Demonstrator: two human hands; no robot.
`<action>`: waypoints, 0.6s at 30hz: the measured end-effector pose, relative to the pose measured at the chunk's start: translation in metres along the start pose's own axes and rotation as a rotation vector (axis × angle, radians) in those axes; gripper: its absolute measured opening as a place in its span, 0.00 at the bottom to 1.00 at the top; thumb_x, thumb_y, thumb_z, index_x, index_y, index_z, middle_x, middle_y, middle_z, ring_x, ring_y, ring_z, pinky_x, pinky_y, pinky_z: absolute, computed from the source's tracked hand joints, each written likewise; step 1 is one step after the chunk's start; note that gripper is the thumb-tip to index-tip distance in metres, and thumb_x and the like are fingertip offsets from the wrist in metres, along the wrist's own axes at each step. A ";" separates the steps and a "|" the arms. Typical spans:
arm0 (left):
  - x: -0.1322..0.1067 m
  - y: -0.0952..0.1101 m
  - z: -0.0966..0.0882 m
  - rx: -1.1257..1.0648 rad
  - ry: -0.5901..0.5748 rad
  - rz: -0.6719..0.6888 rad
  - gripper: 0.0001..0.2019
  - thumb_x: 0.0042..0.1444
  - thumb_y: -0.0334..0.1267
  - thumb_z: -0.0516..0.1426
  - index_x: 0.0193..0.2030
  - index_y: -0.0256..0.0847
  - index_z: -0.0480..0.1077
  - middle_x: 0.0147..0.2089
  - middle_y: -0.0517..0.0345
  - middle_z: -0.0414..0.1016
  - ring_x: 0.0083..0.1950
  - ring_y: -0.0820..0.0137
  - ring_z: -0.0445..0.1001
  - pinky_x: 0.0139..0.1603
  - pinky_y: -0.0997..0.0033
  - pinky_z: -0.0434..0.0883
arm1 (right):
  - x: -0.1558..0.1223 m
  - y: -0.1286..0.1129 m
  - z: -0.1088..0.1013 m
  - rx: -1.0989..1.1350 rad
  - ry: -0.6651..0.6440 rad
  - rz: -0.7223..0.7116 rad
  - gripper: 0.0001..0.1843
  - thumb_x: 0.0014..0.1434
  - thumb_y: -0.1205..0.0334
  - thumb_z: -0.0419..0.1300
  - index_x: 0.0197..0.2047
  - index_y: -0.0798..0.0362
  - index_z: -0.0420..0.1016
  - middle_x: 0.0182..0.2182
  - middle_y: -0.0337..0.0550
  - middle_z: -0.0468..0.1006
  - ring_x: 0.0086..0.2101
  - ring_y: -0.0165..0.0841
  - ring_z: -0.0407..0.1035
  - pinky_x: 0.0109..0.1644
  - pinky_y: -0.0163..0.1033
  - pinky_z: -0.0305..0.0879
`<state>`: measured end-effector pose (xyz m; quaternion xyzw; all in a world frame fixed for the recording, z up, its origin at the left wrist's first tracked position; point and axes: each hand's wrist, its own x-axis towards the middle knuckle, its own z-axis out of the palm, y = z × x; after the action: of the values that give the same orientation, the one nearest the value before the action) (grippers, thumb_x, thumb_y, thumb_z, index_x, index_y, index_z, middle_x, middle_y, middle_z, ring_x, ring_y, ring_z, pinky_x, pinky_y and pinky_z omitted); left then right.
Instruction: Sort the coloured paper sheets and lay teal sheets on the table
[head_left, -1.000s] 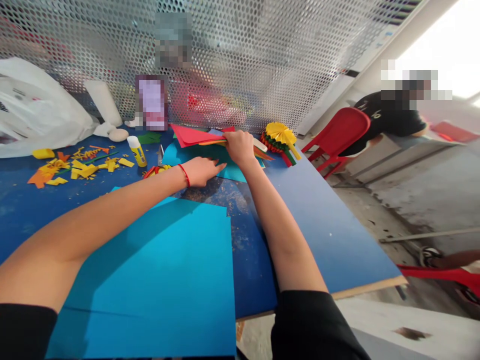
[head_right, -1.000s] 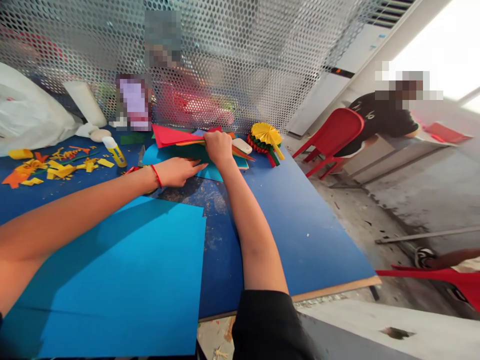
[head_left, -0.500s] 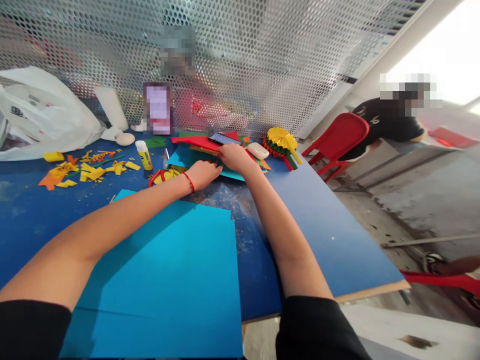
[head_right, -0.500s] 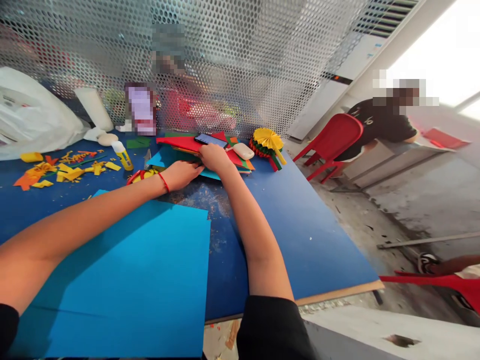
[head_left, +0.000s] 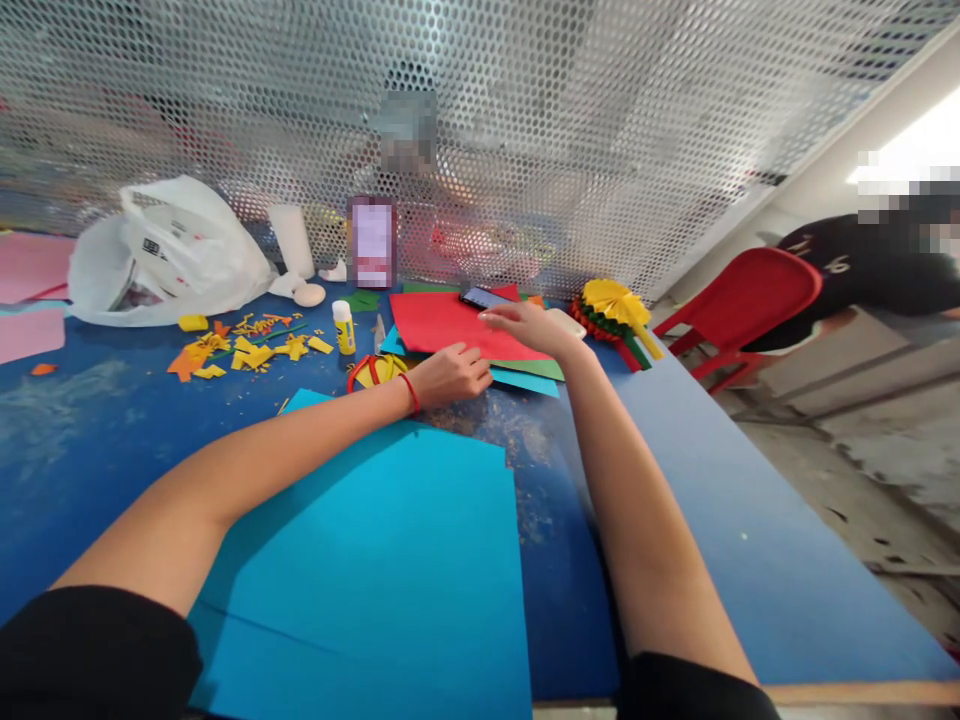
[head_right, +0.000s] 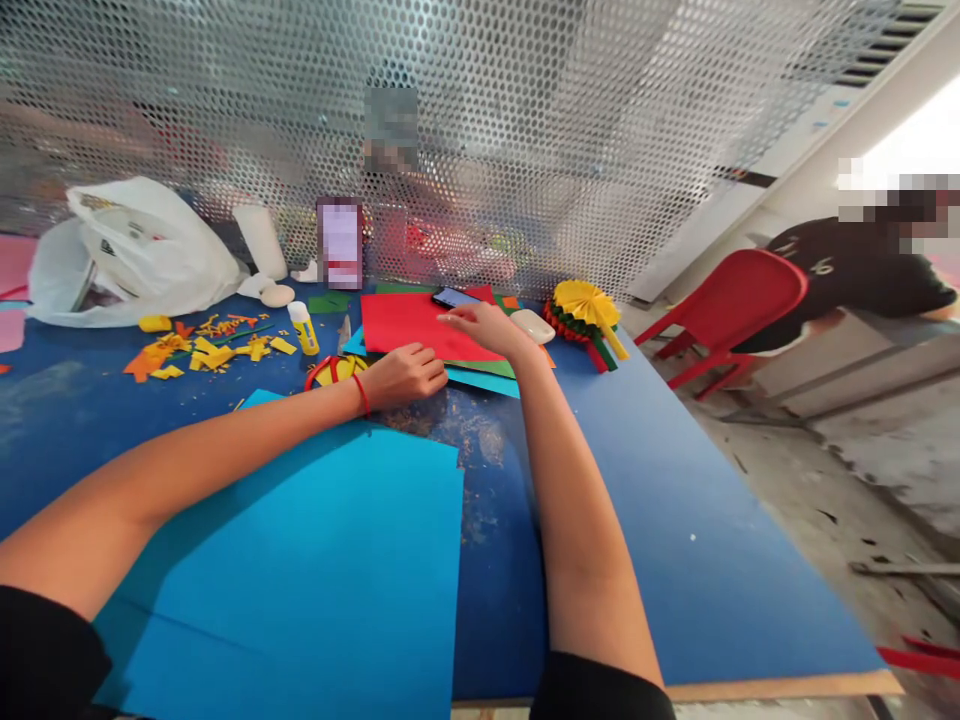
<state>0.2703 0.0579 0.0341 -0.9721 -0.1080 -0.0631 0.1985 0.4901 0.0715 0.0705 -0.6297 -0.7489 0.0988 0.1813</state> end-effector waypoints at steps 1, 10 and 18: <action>-0.002 -0.003 0.001 0.032 0.060 0.033 0.16 0.75 0.25 0.50 0.57 0.31 0.80 0.52 0.37 0.82 0.52 0.54 0.80 0.49 0.57 0.71 | 0.000 0.009 -0.001 -0.046 0.069 0.060 0.24 0.73 0.52 0.60 0.62 0.58 0.81 0.55 0.55 0.86 0.53 0.46 0.80 0.60 0.46 0.74; 0.006 -0.009 0.010 -0.045 -0.082 -0.157 0.13 0.72 0.25 0.52 0.50 0.28 0.79 0.50 0.36 0.80 0.54 0.50 0.78 0.49 0.55 0.70 | -0.018 0.095 0.023 -0.317 0.165 0.487 0.41 0.67 0.52 0.60 0.78 0.58 0.59 0.72 0.69 0.65 0.69 0.61 0.61 0.68 0.64 0.65; -0.002 -0.008 0.017 -0.124 -0.181 -0.242 0.22 0.75 0.23 0.47 0.72 0.24 0.68 0.70 0.31 0.72 0.70 0.51 0.73 0.64 0.55 0.73 | -0.028 0.118 0.040 -0.289 0.288 0.494 0.36 0.72 0.62 0.49 0.80 0.62 0.56 0.66 0.75 0.68 0.64 0.60 0.64 0.68 0.64 0.60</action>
<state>0.2675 0.0716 0.0217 -0.9640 -0.2377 -0.0055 0.1187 0.5849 0.0695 -0.0144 -0.8193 -0.5462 -0.0577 0.1647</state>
